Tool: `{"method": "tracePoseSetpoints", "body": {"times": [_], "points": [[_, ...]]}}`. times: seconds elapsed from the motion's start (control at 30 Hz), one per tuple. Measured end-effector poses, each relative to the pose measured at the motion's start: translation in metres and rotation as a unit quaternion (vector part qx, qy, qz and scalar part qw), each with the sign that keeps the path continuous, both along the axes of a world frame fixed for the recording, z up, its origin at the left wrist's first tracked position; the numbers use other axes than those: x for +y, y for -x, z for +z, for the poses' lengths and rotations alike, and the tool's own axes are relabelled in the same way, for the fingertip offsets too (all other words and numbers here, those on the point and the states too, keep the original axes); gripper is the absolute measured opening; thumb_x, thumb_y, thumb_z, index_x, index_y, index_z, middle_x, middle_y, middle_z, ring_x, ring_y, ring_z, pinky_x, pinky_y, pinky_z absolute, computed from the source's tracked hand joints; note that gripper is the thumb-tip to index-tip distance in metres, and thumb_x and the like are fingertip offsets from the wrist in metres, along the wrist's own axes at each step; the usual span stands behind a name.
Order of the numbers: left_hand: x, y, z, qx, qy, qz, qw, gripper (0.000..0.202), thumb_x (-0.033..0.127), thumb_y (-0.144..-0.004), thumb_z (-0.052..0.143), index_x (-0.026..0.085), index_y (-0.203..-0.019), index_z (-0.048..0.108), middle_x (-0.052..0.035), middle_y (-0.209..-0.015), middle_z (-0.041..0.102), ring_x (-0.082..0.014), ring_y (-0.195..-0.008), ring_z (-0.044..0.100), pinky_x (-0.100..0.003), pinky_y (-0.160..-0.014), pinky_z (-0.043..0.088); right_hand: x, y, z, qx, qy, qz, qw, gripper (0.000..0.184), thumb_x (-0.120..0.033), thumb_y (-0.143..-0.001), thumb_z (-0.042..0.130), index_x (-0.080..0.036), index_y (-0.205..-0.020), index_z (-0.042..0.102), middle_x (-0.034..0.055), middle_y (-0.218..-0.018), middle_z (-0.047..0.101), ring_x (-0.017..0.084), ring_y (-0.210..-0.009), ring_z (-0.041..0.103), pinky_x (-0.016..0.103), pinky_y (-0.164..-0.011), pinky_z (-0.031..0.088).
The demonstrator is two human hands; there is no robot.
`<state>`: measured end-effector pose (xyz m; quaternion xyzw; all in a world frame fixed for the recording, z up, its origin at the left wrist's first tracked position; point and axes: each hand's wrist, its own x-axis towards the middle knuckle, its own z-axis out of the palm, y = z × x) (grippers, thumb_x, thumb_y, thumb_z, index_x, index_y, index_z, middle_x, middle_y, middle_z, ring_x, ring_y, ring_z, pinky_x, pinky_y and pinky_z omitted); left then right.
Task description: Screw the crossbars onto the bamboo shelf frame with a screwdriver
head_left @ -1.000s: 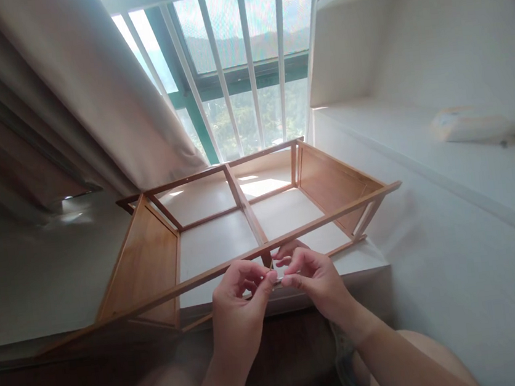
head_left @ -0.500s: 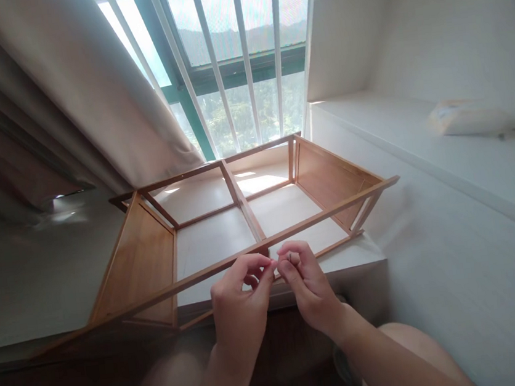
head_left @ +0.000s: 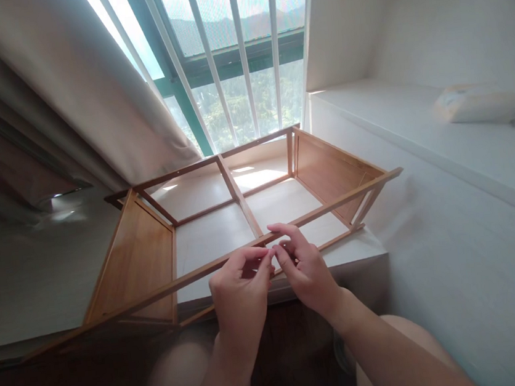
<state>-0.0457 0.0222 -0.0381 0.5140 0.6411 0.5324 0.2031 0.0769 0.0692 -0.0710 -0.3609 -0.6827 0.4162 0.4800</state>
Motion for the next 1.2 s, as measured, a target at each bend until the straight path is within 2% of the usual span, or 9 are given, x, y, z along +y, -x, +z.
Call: {"method": "tracePoseSetpoints", "body": {"times": [0.23,0.37,0.47,0.57,0.7,0.8,0.87,0.97,1.2], "points": [[0.004,0.002,0.004,0.004,0.013,0.014,1.0,0.02,0.039,-0.08,0.073,0.019,-0.081,0.069,0.001,-0.071,0.073,-0.0131,-0.054,0.068,-0.02,-0.05,0.054,-0.003,0.003,-0.001,0.018,0.017,0.01,1.0,0.035,-0.03,-0.097,0.05,-0.025,-0.131,0.049,-0.0058,-0.058,0.047,0.013,-0.049,0.042,0.026,-0.052,0.034],[0.006,0.006,0.017,0.053,0.089,0.021,0.994,0.026,0.046,-0.082,0.069,0.021,-0.077,0.065,0.004,-0.062,0.07,-0.0114,-0.042,0.06,-0.02,-0.041,0.046,-0.006,0.005,-0.001,0.036,0.036,0.02,0.999,0.038,-0.032,-0.096,0.05,-0.022,-0.132,0.047,-0.0048,-0.06,0.051,0.013,-0.051,0.045,0.025,-0.053,0.037],[0.007,0.01,0.032,0.143,0.138,0.006,0.98,0.023,0.045,-0.084,0.067,0.023,-0.08,0.062,0.0066,-0.058,0.067,-0.013,-0.049,0.063,-0.021,-0.048,0.045,-0.007,0.004,0.001,0.034,0.046,0.026,0.998,0.038,-0.03,-0.096,0.05,-0.021,-0.133,0.045,-0.0063,-0.059,0.048,0.012,-0.05,0.042,0.024,-0.052,0.035],[0.008,0.014,0.049,0.293,0.151,0.016,0.944,0.022,0.045,-0.081,0.07,0.027,-0.09,0.063,0.0064,-0.058,0.064,-0.0175,-0.058,0.064,-0.026,-0.055,0.043,-0.007,0.003,0.002,0.031,0.049,0.038,0.998,0.037,-0.027,-0.096,0.049,-0.022,-0.132,0.045,-0.008,-0.058,0.044,0.011,-0.049,0.037,0.023,-0.051,0.031],[0.012,0.02,0.061,0.473,0.113,0.017,0.874,0.036,0.049,-0.083,0.068,0.031,-0.114,0.066,-0.0021,-0.093,0.071,-0.0262,-0.086,0.067,-0.035,-0.069,0.049,-0.005,0.0,0.002,0.032,0.039,0.049,0.998,0.035,-0.024,-0.096,0.048,-0.024,-0.131,0.046,-0.0087,-0.059,0.041,0.011,-0.05,0.035,0.024,-0.052,0.029],[0.02,0.029,0.058,0.53,0.07,-0.05,0.844,0.047,0.053,-0.086,0.063,0.032,-0.128,0.062,-0.0049,-0.13,0.063,-0.0304,-0.119,0.056,-0.043,-0.095,0.047,-0.004,-0.003,0.003,0.035,0.036,0.058,0.997,0.036,-0.022,-0.096,0.047,-0.025,-0.132,0.046,-0.0091,-0.059,0.04,0.01,-0.05,0.034,0.024,-0.052,0.029],[0.024,0.037,0.053,0.528,0.065,-0.116,0.839,0.051,0.054,-0.091,0.055,0.033,-0.138,0.054,-0.0009,-0.149,0.049,-0.0284,-0.137,0.042,-0.043,-0.109,0.04,-0.004,-0.004,0.004,0.032,0.032,0.062,0.997,0.038,-0.021,-0.095,0.047,-0.025,-0.133,0.046,-0.0095,-0.058,0.038,0.01,-0.05,0.033,0.023,-0.052,0.028],[0.027,0.044,0.048,0.503,0.083,-0.161,0.845,0.055,0.053,-0.096,0.045,0.031,-0.146,0.044,0.0018,-0.154,0.041,-0.0224,-0.145,0.032,-0.04,-0.115,0.035,-0.004,-0.004,0.005,0.033,0.027,0.063,0.997,0.039,-0.019,-0.095,0.047,-0.025,-0.133,0.046,-0.0097,-0.057,0.037,0.01,-0.05,0.033,0.023,-0.052,0.029],[0.025,0.04,0.052,0.474,0.126,-0.153,0.858,0.051,0.052,-0.098,0.042,0.033,-0.145,0.045,0.0026,-0.152,0.042,-0.0189,-0.132,0.051,-0.032,-0.101,0.049,-0.002,0.009,-0.004,0.069,0.026,0.02,0.997,0.036,-0.019,-0.095,0.049,-0.025,-0.13,0.045,-0.0092,-0.059,0.041,0.011,-0.051,0.037,0.023,-0.052,0.032]]}}
